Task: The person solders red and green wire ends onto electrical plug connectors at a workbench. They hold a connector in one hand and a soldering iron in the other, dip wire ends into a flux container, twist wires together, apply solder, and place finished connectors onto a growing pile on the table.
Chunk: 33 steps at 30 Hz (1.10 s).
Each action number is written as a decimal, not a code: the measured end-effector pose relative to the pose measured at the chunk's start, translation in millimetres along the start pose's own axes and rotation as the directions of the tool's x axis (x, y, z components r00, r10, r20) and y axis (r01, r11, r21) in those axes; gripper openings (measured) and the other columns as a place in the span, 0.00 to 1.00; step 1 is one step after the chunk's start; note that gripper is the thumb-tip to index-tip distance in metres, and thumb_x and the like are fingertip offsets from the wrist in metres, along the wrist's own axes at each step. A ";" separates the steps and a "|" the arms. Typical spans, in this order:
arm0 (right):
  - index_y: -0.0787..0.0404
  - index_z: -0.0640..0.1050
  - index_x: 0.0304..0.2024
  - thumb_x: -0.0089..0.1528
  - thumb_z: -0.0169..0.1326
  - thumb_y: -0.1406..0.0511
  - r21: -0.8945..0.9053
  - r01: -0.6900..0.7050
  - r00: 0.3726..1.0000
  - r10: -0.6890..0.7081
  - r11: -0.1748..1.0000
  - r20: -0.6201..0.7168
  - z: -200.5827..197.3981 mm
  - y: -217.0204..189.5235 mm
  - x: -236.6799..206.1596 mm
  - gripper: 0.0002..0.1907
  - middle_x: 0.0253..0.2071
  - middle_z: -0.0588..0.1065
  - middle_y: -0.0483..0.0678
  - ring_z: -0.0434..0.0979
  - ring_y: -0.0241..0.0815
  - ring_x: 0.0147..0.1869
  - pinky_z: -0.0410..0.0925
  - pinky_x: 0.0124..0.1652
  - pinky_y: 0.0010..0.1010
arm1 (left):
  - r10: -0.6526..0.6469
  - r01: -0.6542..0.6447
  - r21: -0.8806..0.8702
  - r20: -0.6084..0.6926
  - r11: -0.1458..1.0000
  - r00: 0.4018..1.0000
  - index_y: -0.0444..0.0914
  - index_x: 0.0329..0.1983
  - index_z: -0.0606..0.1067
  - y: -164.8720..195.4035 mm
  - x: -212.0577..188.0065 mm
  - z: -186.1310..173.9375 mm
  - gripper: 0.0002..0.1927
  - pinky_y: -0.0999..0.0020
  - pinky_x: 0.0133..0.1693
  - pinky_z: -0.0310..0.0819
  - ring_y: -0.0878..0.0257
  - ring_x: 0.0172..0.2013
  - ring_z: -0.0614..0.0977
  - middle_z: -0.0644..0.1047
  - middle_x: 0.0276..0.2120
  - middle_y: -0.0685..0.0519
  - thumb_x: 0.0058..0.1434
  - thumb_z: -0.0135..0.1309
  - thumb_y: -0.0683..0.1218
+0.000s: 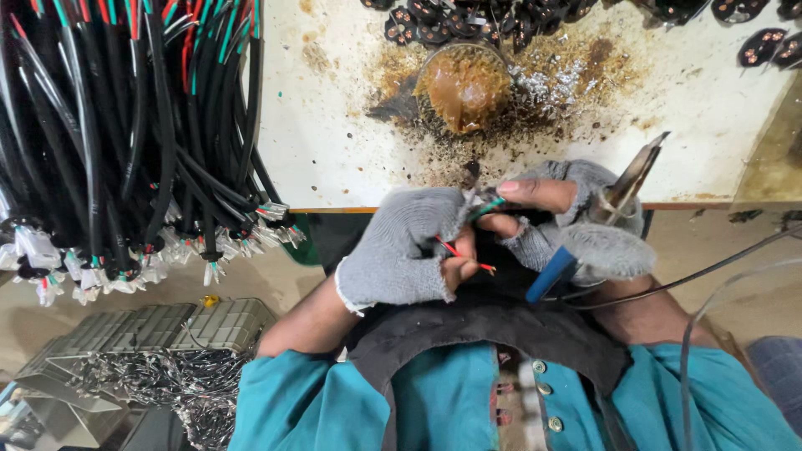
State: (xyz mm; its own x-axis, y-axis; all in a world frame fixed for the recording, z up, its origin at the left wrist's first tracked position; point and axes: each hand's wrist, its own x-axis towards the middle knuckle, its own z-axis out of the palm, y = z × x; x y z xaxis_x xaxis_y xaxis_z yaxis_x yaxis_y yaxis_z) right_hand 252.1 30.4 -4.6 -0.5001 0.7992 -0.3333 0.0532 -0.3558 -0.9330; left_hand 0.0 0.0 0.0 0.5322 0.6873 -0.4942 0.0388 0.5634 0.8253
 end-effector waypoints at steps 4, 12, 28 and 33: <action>0.66 0.79 0.42 0.71 0.58 0.67 0.400 -0.312 0.947 0.317 0.862 0.058 -11.7 3.4 8.8 0.06 0.35 0.80 0.54 0.81 0.43 0.39 0.74 0.43 0.35 | 0.179 -0.176 0.038 -0.095 0.984 0.979 0.41 0.36 0.77 20.4 6.7 9.7 0.10 0.61 0.40 0.76 0.54 0.34 0.81 0.78 0.34 0.50 0.58 0.63 0.50; 0.58 0.81 0.44 0.59 0.58 0.69 -0.659 0.428 0.899 -0.367 0.619 0.239 -11.4 -5.3 27.6 0.10 0.46 0.85 0.52 0.81 0.44 0.35 0.71 0.35 0.36 | 0.388 -0.202 0.662 -0.146 0.722 0.910 0.42 0.31 0.77 36.0 12.2 -10.6 0.09 0.59 0.35 0.74 0.50 0.34 0.81 0.78 0.35 0.49 0.52 0.66 0.48; 0.59 0.80 0.43 0.61 0.69 0.72 -0.719 0.307 0.909 -0.416 0.623 0.028 10.8 -22.8 34.6 0.12 0.45 0.82 0.50 0.85 0.49 0.47 0.75 0.47 0.36 | 0.485 0.020 0.762 -0.433 0.648 0.760 0.42 0.34 0.76 18.9 24.2 7.4 0.13 0.55 0.37 0.73 0.49 0.37 0.80 0.76 0.36 0.49 0.50 0.68 0.47; 0.60 0.81 0.47 0.64 0.68 0.72 -0.706 0.311 0.914 -0.403 0.636 0.039 10.5 -27.4 35.7 0.11 0.47 0.82 0.50 0.84 0.48 0.45 0.74 0.44 0.33 | 0.470 0.034 0.772 -0.421 0.635 0.776 0.43 0.34 0.77 19.3 24.3 6.9 0.14 0.55 0.36 0.73 0.50 0.37 0.80 0.76 0.36 0.50 0.48 0.69 0.49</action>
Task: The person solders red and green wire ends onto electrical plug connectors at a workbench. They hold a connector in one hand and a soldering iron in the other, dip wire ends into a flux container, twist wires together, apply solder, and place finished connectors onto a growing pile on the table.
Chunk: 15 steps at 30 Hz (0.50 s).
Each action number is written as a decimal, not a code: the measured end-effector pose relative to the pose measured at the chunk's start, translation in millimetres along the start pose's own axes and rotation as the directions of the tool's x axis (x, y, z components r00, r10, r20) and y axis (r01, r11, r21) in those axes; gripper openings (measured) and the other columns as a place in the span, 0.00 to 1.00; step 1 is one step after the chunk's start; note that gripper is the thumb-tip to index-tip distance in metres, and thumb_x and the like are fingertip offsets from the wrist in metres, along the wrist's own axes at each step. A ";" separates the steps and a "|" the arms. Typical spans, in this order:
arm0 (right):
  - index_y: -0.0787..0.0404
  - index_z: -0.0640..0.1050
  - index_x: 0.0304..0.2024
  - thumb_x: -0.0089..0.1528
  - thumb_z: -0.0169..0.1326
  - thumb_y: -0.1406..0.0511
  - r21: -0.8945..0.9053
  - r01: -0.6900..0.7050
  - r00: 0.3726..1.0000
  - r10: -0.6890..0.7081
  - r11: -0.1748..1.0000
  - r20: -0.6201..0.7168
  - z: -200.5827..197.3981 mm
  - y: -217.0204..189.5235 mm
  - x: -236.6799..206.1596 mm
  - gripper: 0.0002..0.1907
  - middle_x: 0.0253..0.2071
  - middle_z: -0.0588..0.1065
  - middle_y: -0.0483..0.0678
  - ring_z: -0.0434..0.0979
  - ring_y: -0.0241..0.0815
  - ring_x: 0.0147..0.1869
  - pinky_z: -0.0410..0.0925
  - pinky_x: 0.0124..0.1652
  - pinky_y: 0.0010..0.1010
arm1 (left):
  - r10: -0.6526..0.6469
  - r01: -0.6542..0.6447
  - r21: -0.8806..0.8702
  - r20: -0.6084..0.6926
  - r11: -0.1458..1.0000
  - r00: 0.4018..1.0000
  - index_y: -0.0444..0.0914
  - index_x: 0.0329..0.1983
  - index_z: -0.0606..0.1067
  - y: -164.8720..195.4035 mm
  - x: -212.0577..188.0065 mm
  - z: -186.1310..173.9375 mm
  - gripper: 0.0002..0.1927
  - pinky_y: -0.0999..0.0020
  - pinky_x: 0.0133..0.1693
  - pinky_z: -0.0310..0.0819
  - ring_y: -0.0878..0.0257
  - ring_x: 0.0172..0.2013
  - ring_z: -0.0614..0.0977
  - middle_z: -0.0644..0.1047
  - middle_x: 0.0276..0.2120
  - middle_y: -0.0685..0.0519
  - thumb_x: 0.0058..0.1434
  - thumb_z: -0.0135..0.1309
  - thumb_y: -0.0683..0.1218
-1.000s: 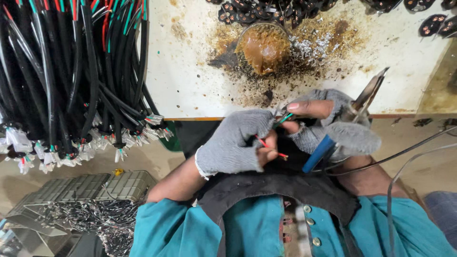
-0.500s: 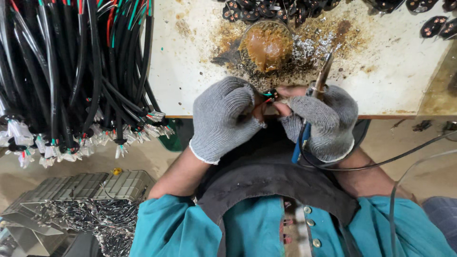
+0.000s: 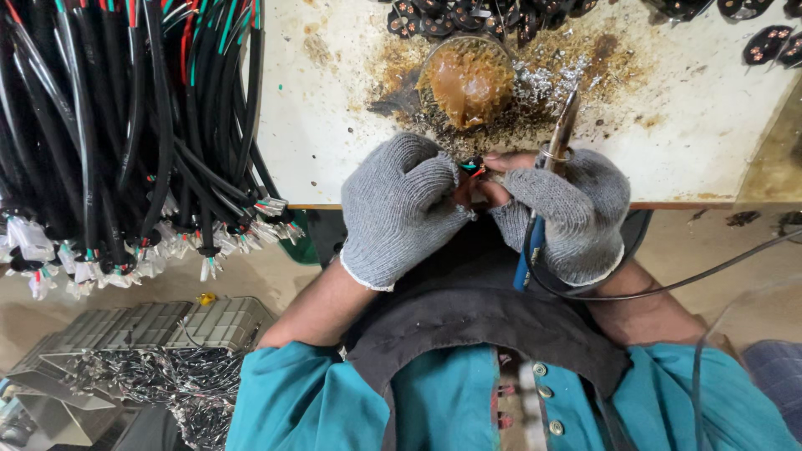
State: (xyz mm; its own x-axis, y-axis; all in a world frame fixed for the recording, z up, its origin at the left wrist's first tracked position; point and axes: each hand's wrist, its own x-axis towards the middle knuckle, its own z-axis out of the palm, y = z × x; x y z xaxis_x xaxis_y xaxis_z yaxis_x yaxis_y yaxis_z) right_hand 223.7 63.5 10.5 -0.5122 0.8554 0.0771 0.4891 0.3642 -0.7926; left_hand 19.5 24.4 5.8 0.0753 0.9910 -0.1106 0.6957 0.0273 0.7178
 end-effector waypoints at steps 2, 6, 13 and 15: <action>0.60 0.82 0.47 0.63 0.68 0.72 0.001 -0.006 1.000 0.006 1.000 0.014 -0.7 -0.6 0.9 0.11 0.45 0.81 0.51 0.84 0.49 0.45 0.74 0.42 0.34 | 0.001 -0.001 0.008 0.018 1.000 1.000 0.43 0.34 0.77 -0.3 -0.1 0.1 0.15 0.55 0.35 0.72 0.50 0.36 0.80 0.76 0.36 0.50 0.47 0.69 0.51; 0.61 0.82 0.47 0.61 0.68 0.73 -0.035 -0.002 1.000 0.003 0.999 0.027 -0.7 -1.5 1.9 0.12 0.44 0.81 0.51 0.83 0.51 0.45 0.73 0.42 0.36 | 0.011 -0.012 0.040 0.012 0.999 1.000 0.44 0.34 0.77 -0.2 0.0 2.4 0.15 0.54 0.34 0.72 0.50 0.36 0.80 0.76 0.35 0.51 0.49 0.70 0.51; 0.59 0.80 0.47 0.62 0.67 0.73 -0.033 0.051 0.998 -0.052 0.998 -0.019 2.5 4.0 -3.3 0.13 0.45 0.81 0.50 0.83 0.51 0.45 0.74 0.42 0.36 | 0.035 -0.034 0.035 -0.045 0.999 0.998 0.43 0.32 0.75 -0.4 -1.2 5.2 0.13 0.54 0.34 0.72 0.49 0.35 0.80 0.76 0.35 0.50 0.50 0.68 0.49; 0.59 0.80 0.47 0.62 0.68 0.73 -0.035 0.062 0.998 -0.062 0.997 -0.015 3.8 4.1 -3.0 0.13 0.45 0.81 0.50 0.84 0.51 0.46 0.73 0.44 0.38 | 0.045 -0.043 0.039 -0.056 0.998 0.997 0.43 0.32 0.75 0.0 -1.5 5.7 0.12 0.55 0.34 0.72 0.49 0.35 0.80 0.76 0.36 0.50 0.50 0.67 0.49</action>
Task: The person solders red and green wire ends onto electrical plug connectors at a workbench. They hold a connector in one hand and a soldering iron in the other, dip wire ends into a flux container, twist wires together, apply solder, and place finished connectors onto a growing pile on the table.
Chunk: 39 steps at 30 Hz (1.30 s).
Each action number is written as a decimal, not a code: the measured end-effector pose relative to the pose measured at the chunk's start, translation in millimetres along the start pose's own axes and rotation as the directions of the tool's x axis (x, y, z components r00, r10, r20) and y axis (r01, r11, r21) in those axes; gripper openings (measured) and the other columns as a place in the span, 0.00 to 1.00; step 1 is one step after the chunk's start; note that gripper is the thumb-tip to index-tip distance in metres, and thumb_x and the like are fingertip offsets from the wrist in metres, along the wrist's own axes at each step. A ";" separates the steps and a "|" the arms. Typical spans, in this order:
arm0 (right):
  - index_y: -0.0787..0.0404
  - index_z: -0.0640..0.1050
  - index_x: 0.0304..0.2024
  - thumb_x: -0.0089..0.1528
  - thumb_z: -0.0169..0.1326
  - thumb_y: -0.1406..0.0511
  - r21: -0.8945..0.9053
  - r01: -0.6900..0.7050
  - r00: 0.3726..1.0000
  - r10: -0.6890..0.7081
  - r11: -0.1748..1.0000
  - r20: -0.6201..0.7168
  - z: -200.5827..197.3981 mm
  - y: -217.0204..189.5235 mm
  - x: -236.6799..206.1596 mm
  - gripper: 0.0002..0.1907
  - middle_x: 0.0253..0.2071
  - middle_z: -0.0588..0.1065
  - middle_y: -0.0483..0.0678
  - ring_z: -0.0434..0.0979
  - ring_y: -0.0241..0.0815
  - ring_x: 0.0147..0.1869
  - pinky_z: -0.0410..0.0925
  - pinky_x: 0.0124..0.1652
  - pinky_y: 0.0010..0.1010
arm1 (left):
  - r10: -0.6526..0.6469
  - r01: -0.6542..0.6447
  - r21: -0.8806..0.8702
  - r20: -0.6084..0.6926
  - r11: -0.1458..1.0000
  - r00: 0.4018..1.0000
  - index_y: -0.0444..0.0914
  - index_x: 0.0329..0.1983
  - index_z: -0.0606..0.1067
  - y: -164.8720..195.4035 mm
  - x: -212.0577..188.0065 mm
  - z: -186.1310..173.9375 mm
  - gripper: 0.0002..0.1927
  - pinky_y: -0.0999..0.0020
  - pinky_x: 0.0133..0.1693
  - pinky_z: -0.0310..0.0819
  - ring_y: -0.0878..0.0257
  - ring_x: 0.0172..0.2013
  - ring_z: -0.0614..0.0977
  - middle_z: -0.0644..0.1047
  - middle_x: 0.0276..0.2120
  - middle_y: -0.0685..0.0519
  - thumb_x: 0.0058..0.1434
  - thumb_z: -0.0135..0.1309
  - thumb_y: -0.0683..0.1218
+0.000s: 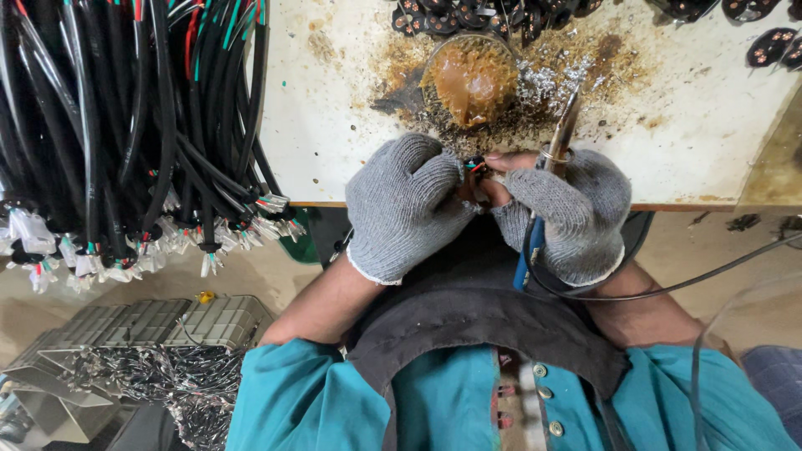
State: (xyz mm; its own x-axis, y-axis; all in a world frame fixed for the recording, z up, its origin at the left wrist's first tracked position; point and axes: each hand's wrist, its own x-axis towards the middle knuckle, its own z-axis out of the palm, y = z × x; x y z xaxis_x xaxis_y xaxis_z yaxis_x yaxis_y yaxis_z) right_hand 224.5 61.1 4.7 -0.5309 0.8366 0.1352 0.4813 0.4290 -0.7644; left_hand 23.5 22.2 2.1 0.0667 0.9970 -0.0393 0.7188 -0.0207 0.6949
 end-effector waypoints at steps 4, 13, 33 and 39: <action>0.57 0.81 0.49 0.65 0.66 0.72 -0.016 -0.027 1.000 0.027 1.000 0.001 -3.3 -5.7 5.3 0.12 0.44 0.81 0.48 0.82 0.48 0.41 0.72 0.40 0.35 | -0.001 0.001 0.025 -0.009 1.000 1.000 0.43 0.32 0.75 1.8 1.6 2.1 0.10 0.54 0.33 0.71 0.49 0.34 0.79 0.75 0.34 0.50 0.53 0.66 0.47; 0.55 0.83 0.39 0.58 0.59 0.50 -0.166 0.182 0.977 -0.159 0.969 0.139 -18.8 12.5 -21.6 0.18 0.24 0.71 0.46 0.74 0.50 0.28 0.67 0.30 0.43 | 0.026 -0.026 -0.037 -0.008 0.999 1.000 0.45 0.32 0.74 3.7 5.7 -5.3 0.11 0.52 0.32 0.69 0.49 0.32 0.77 0.71 0.30 0.51 0.50 0.65 0.45; 0.46 0.85 0.36 0.51 0.63 0.55 -0.130 0.166 0.894 -0.094 0.977 0.439 -6.4 39.3 -50.9 0.11 0.20 0.77 0.40 0.74 0.47 0.19 0.62 0.20 0.43 | 0.016 -0.015 -0.045 0.022 0.999 1.000 0.46 0.29 0.73 2.0 6.1 -2.4 0.11 0.55 0.31 0.69 0.51 0.31 0.78 0.73 0.31 0.53 0.49 0.66 0.46; 0.45 0.86 0.33 0.46 0.66 0.53 -0.247 0.219 0.918 -0.114 0.944 0.379 -4.7 36.0 -49.8 0.13 0.18 0.75 0.42 0.74 0.48 0.19 0.63 0.20 0.44 | 0.040 -0.040 -0.050 -0.002 0.998 0.999 0.45 0.31 0.73 2.3 5.6 -2.9 0.11 0.54 0.32 0.70 0.51 0.31 0.77 0.72 0.31 0.52 0.50 0.66 0.45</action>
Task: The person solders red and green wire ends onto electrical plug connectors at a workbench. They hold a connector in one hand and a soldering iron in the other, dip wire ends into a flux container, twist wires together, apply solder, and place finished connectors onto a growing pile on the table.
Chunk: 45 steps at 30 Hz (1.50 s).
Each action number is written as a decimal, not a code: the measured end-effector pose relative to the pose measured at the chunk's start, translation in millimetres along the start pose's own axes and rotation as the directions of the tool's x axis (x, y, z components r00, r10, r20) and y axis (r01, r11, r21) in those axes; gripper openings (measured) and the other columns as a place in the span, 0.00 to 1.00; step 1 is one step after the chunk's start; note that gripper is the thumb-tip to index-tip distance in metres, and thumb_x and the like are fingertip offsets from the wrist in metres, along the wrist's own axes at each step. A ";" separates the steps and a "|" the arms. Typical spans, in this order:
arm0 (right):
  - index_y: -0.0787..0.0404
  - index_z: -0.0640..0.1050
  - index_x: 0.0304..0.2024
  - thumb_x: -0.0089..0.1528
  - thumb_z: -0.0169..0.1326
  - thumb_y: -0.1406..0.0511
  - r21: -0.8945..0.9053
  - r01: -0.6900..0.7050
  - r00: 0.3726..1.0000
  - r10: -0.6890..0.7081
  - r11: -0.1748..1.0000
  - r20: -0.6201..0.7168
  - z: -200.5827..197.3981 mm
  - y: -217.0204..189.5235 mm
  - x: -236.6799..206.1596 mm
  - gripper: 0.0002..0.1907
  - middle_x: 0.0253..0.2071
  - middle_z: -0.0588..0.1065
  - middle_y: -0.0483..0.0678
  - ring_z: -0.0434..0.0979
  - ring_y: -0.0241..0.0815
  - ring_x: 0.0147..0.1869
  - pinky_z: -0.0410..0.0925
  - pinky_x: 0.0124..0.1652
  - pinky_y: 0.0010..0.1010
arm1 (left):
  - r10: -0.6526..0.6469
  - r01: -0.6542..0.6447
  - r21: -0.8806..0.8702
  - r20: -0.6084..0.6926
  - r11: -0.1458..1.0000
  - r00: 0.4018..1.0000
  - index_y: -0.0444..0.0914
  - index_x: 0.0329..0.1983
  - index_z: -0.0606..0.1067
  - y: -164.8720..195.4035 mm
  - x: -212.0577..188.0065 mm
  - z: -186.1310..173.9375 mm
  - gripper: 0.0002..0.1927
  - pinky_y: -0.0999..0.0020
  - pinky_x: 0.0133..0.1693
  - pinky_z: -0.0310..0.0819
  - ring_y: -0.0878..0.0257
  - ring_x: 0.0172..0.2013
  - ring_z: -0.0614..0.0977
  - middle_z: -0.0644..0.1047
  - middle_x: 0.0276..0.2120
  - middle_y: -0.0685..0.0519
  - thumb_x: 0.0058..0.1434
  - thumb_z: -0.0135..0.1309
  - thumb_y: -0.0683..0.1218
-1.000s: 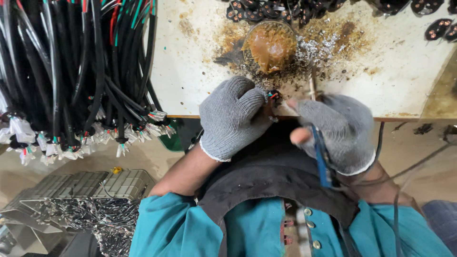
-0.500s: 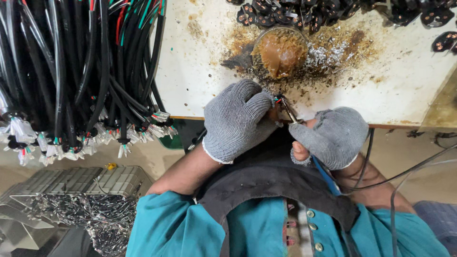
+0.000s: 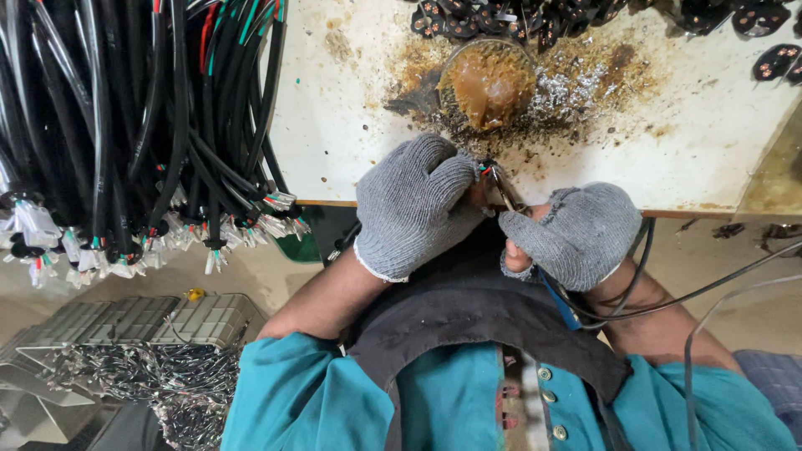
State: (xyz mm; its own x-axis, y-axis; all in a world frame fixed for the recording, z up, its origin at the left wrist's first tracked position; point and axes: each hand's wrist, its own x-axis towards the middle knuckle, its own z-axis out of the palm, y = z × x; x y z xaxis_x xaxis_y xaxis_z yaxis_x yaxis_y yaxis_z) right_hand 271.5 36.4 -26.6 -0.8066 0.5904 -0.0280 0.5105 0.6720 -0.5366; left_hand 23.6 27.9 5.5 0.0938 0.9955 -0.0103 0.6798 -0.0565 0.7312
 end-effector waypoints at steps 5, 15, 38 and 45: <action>0.51 0.84 0.35 0.51 0.65 0.55 0.084 -0.008 0.992 0.018 0.996 -0.123 -11.6 -3.7 5.9 0.13 0.21 0.73 0.44 0.74 0.49 0.24 0.64 0.26 0.44 | -0.002 0.002 0.009 -0.017 1.000 1.000 0.45 0.33 0.74 0.9 -0.1 0.3 0.11 0.55 0.32 0.70 0.51 0.32 0.78 0.72 0.32 0.52 0.50 0.65 0.45; 0.56 0.83 0.36 0.58 0.63 0.58 0.152 -0.050 0.990 0.069 0.987 -0.121 -23.1 -9.5 10.7 0.10 0.24 0.72 0.47 0.75 0.51 0.29 0.64 0.30 0.45 | -0.009 0.009 0.025 -0.003 1.000 1.000 0.46 0.30 0.73 0.8 0.9 0.8 0.10 0.54 0.29 0.68 0.52 0.30 0.77 0.71 0.30 0.52 0.51 0.65 0.46; 0.51 0.84 0.32 0.54 0.58 0.53 0.080 -0.015 0.997 0.021 0.997 -0.077 -15.7 -5.8 9.1 0.12 0.20 0.72 0.44 0.73 0.50 0.25 0.62 0.27 0.47 | 0.004 -0.004 0.011 -0.002 1.000 1.000 0.46 0.30 0.72 -0.6 0.6 1.7 0.12 0.55 0.30 0.69 0.52 0.31 0.77 0.72 0.31 0.53 0.50 0.66 0.47; 0.47 0.86 0.32 0.49 0.59 0.53 -0.016 -0.010 1.000 0.010 1.000 0.016 -8.3 -2.3 5.3 0.13 0.19 0.72 0.44 0.73 0.50 0.24 0.62 0.25 0.46 | 0.001 -0.001 0.021 -0.024 1.000 1.000 0.46 0.31 0.73 0.1 -0.1 3.8 0.12 0.55 0.30 0.69 0.51 0.30 0.77 0.72 0.30 0.53 0.51 0.67 0.46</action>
State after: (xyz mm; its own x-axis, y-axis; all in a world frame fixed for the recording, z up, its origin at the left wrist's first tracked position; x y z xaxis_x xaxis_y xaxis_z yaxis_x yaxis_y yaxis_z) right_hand 268.6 41.7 -18.5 -0.8058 0.5903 -0.0469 0.5235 0.6731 -0.5224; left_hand 26.4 27.6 3.0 0.0773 0.9970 0.0070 0.6947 -0.0589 0.7168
